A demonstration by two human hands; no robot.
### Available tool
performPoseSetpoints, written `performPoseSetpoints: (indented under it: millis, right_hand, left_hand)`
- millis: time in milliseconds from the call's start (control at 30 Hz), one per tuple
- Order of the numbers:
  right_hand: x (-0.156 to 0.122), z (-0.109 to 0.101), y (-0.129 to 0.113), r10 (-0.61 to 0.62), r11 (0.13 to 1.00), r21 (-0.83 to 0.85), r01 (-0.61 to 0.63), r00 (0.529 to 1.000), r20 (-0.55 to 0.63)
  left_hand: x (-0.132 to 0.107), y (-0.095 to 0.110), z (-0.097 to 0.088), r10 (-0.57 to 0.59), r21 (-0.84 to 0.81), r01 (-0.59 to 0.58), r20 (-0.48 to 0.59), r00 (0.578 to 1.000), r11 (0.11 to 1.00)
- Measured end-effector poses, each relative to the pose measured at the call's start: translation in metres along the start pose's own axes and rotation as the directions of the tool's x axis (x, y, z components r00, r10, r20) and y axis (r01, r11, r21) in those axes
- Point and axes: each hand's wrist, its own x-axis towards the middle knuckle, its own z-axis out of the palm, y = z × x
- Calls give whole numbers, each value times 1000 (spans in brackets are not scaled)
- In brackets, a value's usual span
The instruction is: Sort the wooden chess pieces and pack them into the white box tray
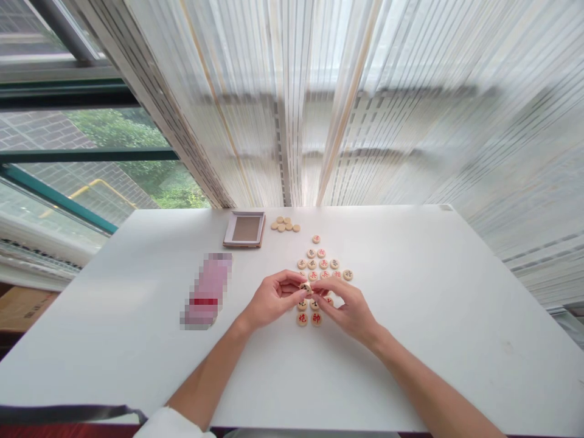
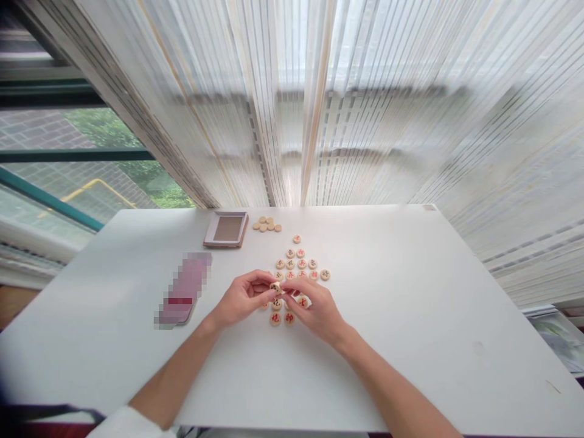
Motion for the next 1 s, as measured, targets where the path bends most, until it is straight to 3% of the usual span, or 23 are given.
performPoseSetpoints:
  millis: [233,567,833,1000]
  right_hand:
    - [-3,3,1,-21,999,-26,22,1000,14]
    - [-1,-5,3,-8,997,-73,3,998,-62]
    - [-2,-5,6,45,996,-71,-50,996,-79]
    - [-1,-4,4,70,997,-35,-72,996,-51]
  left_hand:
    - [2,1,4,-9,-18,7,-74,997,1000]
    - [7,5,-22,-8,62,26,-266,964,998]
    - [7,5,-26,-20,67,36,-229,973,997]
    - [3,4,-17,-22,82,28,-78,997,996]
